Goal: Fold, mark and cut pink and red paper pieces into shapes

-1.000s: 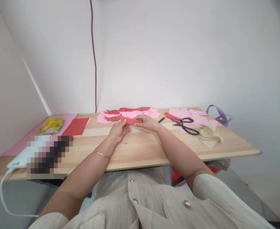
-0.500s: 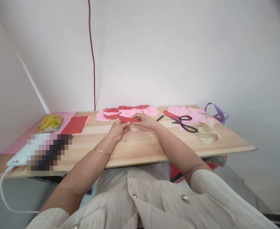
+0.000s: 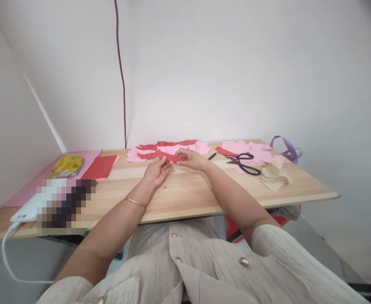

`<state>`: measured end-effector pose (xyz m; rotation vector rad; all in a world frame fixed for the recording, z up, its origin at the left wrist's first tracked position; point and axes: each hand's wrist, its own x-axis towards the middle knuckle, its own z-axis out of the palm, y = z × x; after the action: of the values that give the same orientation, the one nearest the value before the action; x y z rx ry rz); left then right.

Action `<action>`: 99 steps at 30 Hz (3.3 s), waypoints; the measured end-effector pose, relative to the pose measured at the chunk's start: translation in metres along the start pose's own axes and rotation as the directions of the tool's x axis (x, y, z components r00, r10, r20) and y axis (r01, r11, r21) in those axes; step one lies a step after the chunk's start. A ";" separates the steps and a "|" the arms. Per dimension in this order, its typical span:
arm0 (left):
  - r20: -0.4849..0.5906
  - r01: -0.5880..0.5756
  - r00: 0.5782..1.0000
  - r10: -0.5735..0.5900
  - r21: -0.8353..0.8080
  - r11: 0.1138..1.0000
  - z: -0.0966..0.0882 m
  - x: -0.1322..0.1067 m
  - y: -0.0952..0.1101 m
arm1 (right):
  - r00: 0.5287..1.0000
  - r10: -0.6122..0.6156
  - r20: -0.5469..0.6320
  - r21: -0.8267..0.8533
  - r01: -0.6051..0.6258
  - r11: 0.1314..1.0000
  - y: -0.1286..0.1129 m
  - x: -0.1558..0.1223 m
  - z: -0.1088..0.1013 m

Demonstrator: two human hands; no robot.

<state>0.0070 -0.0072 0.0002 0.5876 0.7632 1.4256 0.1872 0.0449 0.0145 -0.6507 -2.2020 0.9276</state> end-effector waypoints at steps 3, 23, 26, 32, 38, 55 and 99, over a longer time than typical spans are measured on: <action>-0.002 0.015 1.000 -0.015 0.002 1.000 0.001 0.000 0.001 | 1.000 0.011 -0.005 0.029 -0.011 1.000 0.000 0.000 0.000; 0.177 -0.066 0.984 0.031 0.196 0.978 -0.003 -0.002 -0.004 | 0.983 0.018 -0.181 -0.034 -0.025 0.999 -0.004 0.003 0.009; 0.139 -0.078 0.989 0.043 0.256 0.964 -0.004 -0.002 -0.004 | 0.986 -0.035 -0.166 -0.082 0.022 0.996 -0.006 0.003 0.007; 0.096 -0.092 0.993 0.067 0.287 0.954 -0.004 -0.001 -0.005 | 0.988 -0.046 -0.149 -0.089 0.033 0.995 -0.011 0.002 0.006; 0.069 -0.087 0.995 0.072 0.261 0.961 -0.005 0.000 -0.004 | 0.972 -0.074 -0.222 -0.081 0.058 0.995 -0.014 0.001 0.006; 0.044 -0.047 0.998 0.038 0.230 0.972 -0.007 0.003 -0.005 | 0.942 -0.274 -0.196 -0.486 0.150 0.861 0.002 0.005 0.017; 0.068 -0.072 0.996 0.057 0.257 0.964 -0.003 0.001 0.000 | 0.968 0.047 -0.245 -0.141 -0.083 0.987 -0.003 0.003 0.018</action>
<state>0.0051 -0.0069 -0.0018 0.8602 0.8969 1.3706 0.1717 0.0366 0.0080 -0.8642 -2.0552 0.6787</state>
